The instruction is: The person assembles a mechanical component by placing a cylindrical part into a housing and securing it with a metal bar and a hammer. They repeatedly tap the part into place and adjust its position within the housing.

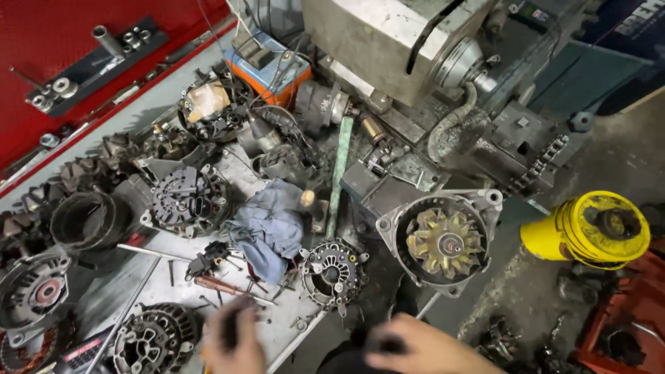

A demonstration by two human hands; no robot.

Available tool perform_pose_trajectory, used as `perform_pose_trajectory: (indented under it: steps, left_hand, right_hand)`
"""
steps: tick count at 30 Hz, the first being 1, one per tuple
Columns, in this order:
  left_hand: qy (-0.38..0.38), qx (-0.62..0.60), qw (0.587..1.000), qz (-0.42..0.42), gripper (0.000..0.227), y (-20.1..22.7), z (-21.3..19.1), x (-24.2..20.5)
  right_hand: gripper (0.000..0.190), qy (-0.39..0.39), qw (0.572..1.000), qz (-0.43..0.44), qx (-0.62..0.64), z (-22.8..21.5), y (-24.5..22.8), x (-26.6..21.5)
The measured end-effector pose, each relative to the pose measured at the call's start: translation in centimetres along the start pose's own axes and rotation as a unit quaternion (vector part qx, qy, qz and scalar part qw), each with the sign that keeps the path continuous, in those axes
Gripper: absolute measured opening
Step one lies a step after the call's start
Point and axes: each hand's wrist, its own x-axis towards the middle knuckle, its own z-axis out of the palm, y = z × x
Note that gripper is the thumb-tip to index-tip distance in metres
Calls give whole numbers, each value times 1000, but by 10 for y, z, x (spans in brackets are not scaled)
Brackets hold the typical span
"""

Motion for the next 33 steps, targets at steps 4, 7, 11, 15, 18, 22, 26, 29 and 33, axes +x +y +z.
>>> perform_pose_trajectory:
  steps: [4, 7, 11, 15, 18, 22, 26, 29, 33]
  left_hand:
    - [-224, -50, 936, -268, 55, 34, 102, -45]
    - [-399, -172, 767, -471, 89, 56, 159, -66]
    - [-407, -305, 682, -526, 96, 13, 193, -86]
    - [-503, -263, 744, -352, 93, -22, 193, -82]
    - [-471, -250, 734, -420, 90, -32, 194, -79]
    - [-402, -263, 681, -553, 95, 18, 203, -81]
    - [-380, -293, 704, -523, 87, 4, 199, -106]
    - [-374, -264, 709, -536, 83, 6, 210, -100]
    - [-338, -207, 717, -574, 78, 20, 217, -105]
  right_hand:
    - [44, -70, 964, 92, -239, 35, 198, -16]
    - [51, 58, 980, 141, -131, 35, 241, 0]
    - [63, 238, 879, 180, 371, 48, 290, 35]
    - [71, 235, 867, 33, 439, 45, 276, 59]
    - [67, 298, 941, -60, 149, 40, 242, 65]
    - [75, 490, 858, -122, 99, 80, 490, 129]
    - [39, 418, 878, 90, 214, -38, 522, 122]
    - [33, 366, 923, 93, 68, -104, 471, 108]
    - [56, 422, 741, 114, 510, -137, 373, 54]
